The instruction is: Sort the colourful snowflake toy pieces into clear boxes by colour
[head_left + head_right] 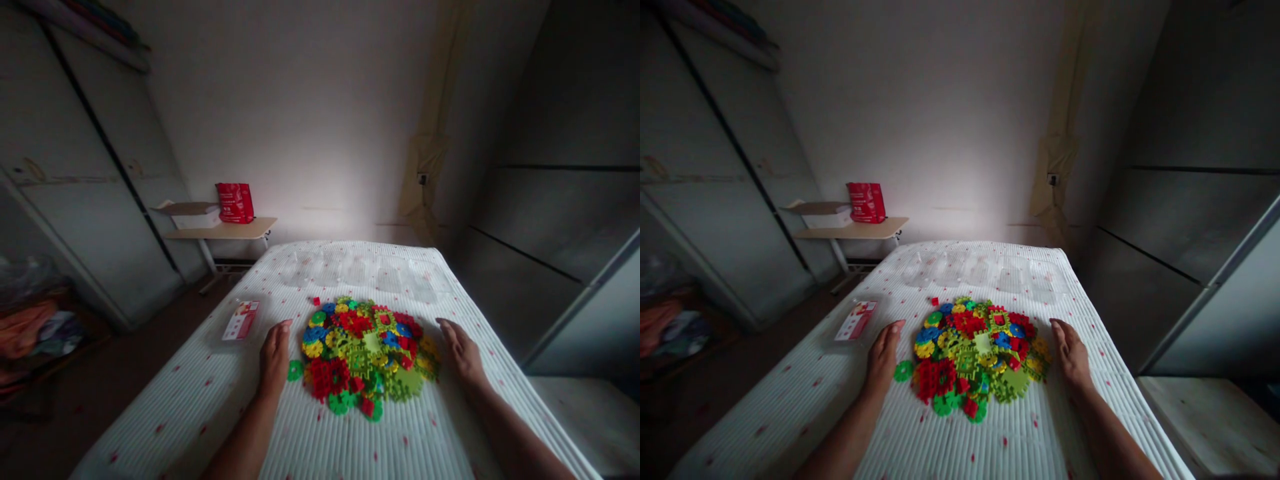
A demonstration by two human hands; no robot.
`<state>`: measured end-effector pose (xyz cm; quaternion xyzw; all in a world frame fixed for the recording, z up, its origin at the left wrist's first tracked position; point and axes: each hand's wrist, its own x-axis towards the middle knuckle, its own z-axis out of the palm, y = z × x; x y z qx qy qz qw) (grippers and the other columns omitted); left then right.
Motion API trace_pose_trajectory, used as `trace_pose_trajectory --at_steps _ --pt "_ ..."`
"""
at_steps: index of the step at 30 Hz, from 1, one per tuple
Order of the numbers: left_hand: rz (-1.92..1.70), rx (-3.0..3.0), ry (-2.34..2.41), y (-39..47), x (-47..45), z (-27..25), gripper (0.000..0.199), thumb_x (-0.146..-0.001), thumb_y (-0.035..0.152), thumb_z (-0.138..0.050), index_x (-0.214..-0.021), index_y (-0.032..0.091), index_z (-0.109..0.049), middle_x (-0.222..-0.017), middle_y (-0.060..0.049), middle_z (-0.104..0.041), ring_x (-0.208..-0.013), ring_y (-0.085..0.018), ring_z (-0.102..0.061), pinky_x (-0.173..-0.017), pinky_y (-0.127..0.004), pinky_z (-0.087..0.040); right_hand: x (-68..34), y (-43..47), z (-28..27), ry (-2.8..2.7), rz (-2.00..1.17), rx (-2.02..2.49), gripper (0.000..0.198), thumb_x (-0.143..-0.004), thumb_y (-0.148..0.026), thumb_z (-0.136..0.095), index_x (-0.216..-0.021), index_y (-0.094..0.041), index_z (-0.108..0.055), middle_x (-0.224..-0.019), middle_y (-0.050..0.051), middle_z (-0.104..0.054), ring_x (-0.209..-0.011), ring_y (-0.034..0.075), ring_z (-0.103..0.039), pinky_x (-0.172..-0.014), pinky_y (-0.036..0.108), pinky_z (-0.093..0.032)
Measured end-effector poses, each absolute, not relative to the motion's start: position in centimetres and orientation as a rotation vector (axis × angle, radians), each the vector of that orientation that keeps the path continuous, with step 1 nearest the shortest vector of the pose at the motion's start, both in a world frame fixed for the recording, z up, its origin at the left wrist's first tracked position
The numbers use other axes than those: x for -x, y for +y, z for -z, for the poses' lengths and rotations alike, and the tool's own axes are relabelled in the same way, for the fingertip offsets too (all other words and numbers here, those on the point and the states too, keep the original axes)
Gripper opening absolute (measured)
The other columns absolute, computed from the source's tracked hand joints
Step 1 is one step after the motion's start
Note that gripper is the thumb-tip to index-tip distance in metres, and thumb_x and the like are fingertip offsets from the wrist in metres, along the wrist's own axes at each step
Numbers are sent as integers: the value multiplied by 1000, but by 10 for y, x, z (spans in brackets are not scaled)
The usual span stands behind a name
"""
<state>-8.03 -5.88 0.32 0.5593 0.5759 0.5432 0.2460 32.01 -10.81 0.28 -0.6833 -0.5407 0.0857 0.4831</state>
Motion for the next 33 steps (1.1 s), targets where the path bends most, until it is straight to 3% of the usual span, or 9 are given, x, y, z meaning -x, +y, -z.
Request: trace_pose_trajectory --at_steps 7,12,19,24,27,33 --pt "-1383 -1634 1365 -66 64 0 50 -89 47 -34 -132 22 -39 -137 -9 -46 -128 -20 -41 -105 -38 -36 -323 -104 3 -1534 -121 1663 63 -85 -63 -26 -101 -17 -66 -108 14 -66 -103 29 -60 -90 44 -47" --pt "-1258 -1812 1191 -79 49 -6 55 -91 49 -28 -138 21 -32 -140 -10 -42 -130 -21 -38 -106 -39 -36 -316 -105 -3 -1613 -84 1666 62 -87 -59 -23 -97 -16 -66 -102 14 -68 -98 29 -61 -86 42 -48" --pt "-1394 -1604 1403 -66 48 -7 49 -89 49 -34 -126 19 -44 -129 -10 -53 -120 -20 -50 -99 -33 -42 -312 -106 -8 -1566 -110 1698 66 -85 -63 -22 -95 -15 -66 -101 16 -68 -98 29 -62 -86 42 -48" --pt "-1230 -1832 1450 -21 48 -27 33 -86 35 -39 -101 17 -61 -108 -9 -65 -104 -19 -59 -93 -34 -45 -314 -105 -6 -1588 -109 1668 65 -85 -63 -22 -95 -16 -66 -100 15 -68 -97 29 -62 -85 43 -49" --pt "-1149 -1884 1477 9 42 -36 20 -78 25 -50 -90 19 -66 -101 -6 -68 -101 -19 -60 -94 -34 -43 -314 -105 -6 -1569 -110 1694 65 -84 -64 -23 -94 -16 -66 -98 15 -68 -96 30 -62 -85 43 -49" --pt "-1097 -1771 1595 41 27 -23 26 -65 12 -59 -88 19 -66 -92 -5 -70 -93 -19 -61 -88 -32 -44 -312 -105 -8 -1563 -123 1717 62 -86 -60 -24 -95 -15 -65 -99 15 -68 -95 28 -62 -85 41 -49"
